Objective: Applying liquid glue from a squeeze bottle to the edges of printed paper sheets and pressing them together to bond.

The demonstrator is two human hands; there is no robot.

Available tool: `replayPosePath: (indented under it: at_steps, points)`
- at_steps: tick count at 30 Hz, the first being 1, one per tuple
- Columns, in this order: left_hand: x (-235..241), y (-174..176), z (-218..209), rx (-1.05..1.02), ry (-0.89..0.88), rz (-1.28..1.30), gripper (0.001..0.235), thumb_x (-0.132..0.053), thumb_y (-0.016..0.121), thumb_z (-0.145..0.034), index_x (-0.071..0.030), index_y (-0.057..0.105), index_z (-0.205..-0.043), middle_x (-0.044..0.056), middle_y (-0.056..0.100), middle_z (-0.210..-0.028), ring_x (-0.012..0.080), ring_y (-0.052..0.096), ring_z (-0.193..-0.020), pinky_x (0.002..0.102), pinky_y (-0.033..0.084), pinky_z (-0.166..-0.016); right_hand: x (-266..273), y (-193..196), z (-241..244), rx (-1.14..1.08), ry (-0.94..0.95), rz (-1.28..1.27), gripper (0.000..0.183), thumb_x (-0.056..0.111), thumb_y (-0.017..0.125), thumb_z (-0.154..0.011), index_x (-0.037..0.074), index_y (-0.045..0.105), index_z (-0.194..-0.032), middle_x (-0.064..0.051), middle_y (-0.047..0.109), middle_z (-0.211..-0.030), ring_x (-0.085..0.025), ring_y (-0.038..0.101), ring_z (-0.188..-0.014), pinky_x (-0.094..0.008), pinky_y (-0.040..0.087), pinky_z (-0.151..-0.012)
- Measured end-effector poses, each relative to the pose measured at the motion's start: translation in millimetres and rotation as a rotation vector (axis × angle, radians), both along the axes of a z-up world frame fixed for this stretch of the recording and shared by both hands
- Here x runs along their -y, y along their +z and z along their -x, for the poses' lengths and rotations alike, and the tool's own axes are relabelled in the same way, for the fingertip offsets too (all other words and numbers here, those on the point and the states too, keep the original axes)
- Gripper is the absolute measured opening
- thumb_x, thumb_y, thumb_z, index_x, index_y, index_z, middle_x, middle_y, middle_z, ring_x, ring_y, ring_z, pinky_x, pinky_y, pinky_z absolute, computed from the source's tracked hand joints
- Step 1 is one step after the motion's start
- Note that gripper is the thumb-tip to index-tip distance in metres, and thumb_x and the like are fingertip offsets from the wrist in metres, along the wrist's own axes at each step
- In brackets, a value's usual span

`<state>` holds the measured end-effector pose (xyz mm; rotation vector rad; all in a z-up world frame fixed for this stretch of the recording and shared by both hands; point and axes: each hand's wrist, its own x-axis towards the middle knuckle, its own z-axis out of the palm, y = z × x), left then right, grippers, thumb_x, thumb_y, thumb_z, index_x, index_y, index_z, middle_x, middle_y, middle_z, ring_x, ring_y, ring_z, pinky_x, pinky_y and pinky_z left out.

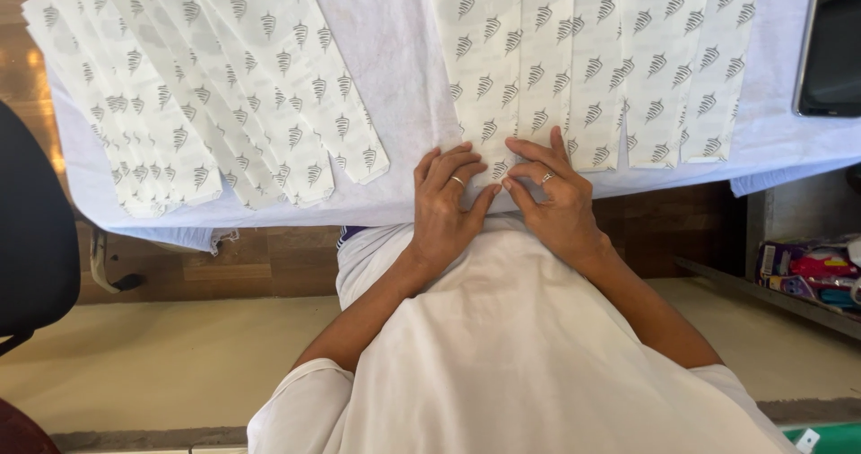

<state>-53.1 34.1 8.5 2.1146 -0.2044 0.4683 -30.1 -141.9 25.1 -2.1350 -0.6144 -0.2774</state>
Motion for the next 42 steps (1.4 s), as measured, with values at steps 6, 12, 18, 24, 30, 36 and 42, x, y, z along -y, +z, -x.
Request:
replayPosePath:
  at_steps: [6,12,18,24,30,36,42]
  points:
    - [-23,-13,-2,-0.027,-0.035,0.049,0.022,0.003,0.067,-0.092,-0.006,0.073,-0.111,0.008,0.067,-0.119,0.0306,0.062,-0.127,0.048,0.038,-0.116,1,2,1,-0.049,0.009,-0.015,0.007,-0.003,0.076,-0.093,-0.002,0.073,-0.1,-0.014,0.071,-0.13,-0.028,0.065,-0.126,-0.047,0.022,-0.129]
    - [-77,3,-10,0.034,0.262,-0.39,0.039,-0.007,0.059,-0.103,0.006,0.057,-0.139,0.029,0.049,-0.146,0.0447,0.04,-0.142,0.055,0.03,-0.119,5,-9,1,-0.024,0.01,0.036,0.019,-0.001,0.074,-0.094,0.002,0.076,-0.113,-0.012,0.07,-0.134,-0.026,0.063,-0.129,-0.044,0.019,-0.13]
    - [-40,-11,-5,0.067,0.152,-0.458,0.054,-0.025,0.05,-0.109,0.013,0.045,-0.147,0.037,0.037,-0.154,0.0531,0.033,-0.146,0.058,0.028,-0.121,7,-10,4,0.018,0.04,0.15,0.027,0.001,0.069,-0.099,0.002,0.073,-0.125,-0.012,0.066,-0.14,-0.025,0.06,-0.133,-0.044,0.017,-0.13]
    - [-8,-7,5,0.089,-0.005,-0.426,0.053,-0.024,0.049,-0.109,0.011,0.044,-0.148,0.035,0.036,-0.157,0.0499,0.031,-0.149,0.056,0.026,-0.124,8,-9,3,0.044,0.062,0.21,0.03,0.001,0.068,-0.099,0.003,0.071,-0.129,-0.011,0.065,-0.143,-0.025,0.059,-0.135,-0.045,0.015,-0.131]
    - [-33,-8,3,0.081,-0.052,-0.439,0.039,-0.012,0.049,-0.107,0.009,0.053,-0.14,0.029,0.043,-0.155,0.0467,0.034,-0.148,0.056,0.027,-0.122,9,-5,-2,0.071,0.104,0.248,0.029,0.003,0.067,-0.1,0.001,0.071,-0.129,-0.011,0.064,-0.142,-0.026,0.059,-0.135,-0.048,0.014,-0.131]
    - [-51,2,4,0.014,-0.158,-0.403,0.04,-0.01,0.044,-0.107,0.002,0.049,-0.144,0.021,0.043,-0.158,0.0384,0.035,-0.15,0.053,0.023,-0.125,8,-5,-2,0.072,0.114,0.249,0.028,0.002,0.066,-0.1,0.0,0.071,-0.128,-0.013,0.064,-0.141,-0.027,0.059,-0.136,-0.048,0.014,-0.131]
    - [-49,3,-5,-0.021,-0.294,-0.493,0.049,-0.007,0.04,-0.108,-0.001,0.036,-0.156,0.016,0.041,-0.162,0.0307,0.034,-0.152,0.052,0.02,-0.127,8,-8,-2,0.082,0.114,0.248,0.028,0.002,0.066,-0.1,0.0,0.071,-0.128,-0.013,0.064,-0.142,-0.027,0.058,-0.136,-0.048,0.015,-0.131]
